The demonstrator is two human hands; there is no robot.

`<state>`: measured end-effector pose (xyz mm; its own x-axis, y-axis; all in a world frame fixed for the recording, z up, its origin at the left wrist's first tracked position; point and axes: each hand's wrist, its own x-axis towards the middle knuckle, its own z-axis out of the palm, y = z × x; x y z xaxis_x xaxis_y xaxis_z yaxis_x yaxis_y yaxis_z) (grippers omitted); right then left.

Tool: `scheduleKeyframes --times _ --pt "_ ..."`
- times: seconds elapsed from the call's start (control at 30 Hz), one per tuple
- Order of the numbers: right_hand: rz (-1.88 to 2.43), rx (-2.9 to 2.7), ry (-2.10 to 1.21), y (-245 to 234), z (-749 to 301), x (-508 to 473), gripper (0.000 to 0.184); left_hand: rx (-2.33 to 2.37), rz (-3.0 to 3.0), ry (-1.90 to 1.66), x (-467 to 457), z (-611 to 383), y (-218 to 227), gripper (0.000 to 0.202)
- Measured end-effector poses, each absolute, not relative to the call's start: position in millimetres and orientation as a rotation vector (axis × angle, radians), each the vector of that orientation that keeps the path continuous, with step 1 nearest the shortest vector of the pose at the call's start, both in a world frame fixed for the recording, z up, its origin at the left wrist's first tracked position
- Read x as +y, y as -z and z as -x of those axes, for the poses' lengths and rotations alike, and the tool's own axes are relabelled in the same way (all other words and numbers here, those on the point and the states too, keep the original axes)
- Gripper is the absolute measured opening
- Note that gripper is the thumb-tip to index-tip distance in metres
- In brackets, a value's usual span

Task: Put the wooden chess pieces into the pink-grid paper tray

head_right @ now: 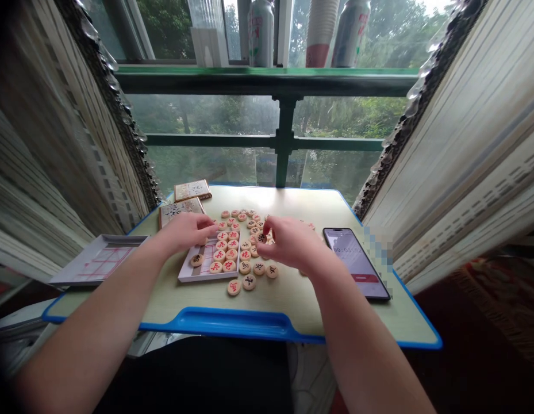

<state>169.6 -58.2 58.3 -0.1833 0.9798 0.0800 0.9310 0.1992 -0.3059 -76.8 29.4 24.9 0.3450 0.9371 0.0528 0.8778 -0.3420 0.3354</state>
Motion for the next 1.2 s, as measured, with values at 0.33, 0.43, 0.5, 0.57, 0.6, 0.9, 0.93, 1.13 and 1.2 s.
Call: scheduleKeyframes --times 0.33,0.43,0.5,0.57,0.6,0.9,0.93,1.13,1.2 --pt "1.527 -2.173 0.053 -34 -144 -48 0.028 0.987 -2.008 -0.778 11 65 -33 0.042" --pt "1.4 -2.246 0.07 -29 -139 -48 0.027 0.8 -1.784 -0.771 6 59 -33 0.044" --pt "1.337 -2.263 0.079 -26 -136 -48 0.027 0.793 -1.733 -0.746 5 57 -32 0.04" --pt "1.281 -2.252 0.108 -23 -134 -48 0.026 0.814 -1.714 -0.716 5 58 -32 0.036" --pt "1.259 -2.243 0.121 -22 -133 -48 0.026 0.829 -1.708 -0.696 6 59 -34 0.034" --pt "1.219 -2.214 0.018 -23 -133 -50 0.032 1.313 -1.872 -0.415 15 100 -54 0.023" --pt "1.219 -2.209 0.021 -24 -134 -51 0.03 1.348 -1.885 -0.372 17 105 -54 0.029" --pt "1.208 -2.194 0.054 -29 -137 -52 0.025 1.427 -2.012 -0.193 22 112 -48 0.029" --pt "1.215 -2.21 0.068 -28 -136 -53 0.025 1.408 -2.069 -0.14 23 108 -45 0.021"
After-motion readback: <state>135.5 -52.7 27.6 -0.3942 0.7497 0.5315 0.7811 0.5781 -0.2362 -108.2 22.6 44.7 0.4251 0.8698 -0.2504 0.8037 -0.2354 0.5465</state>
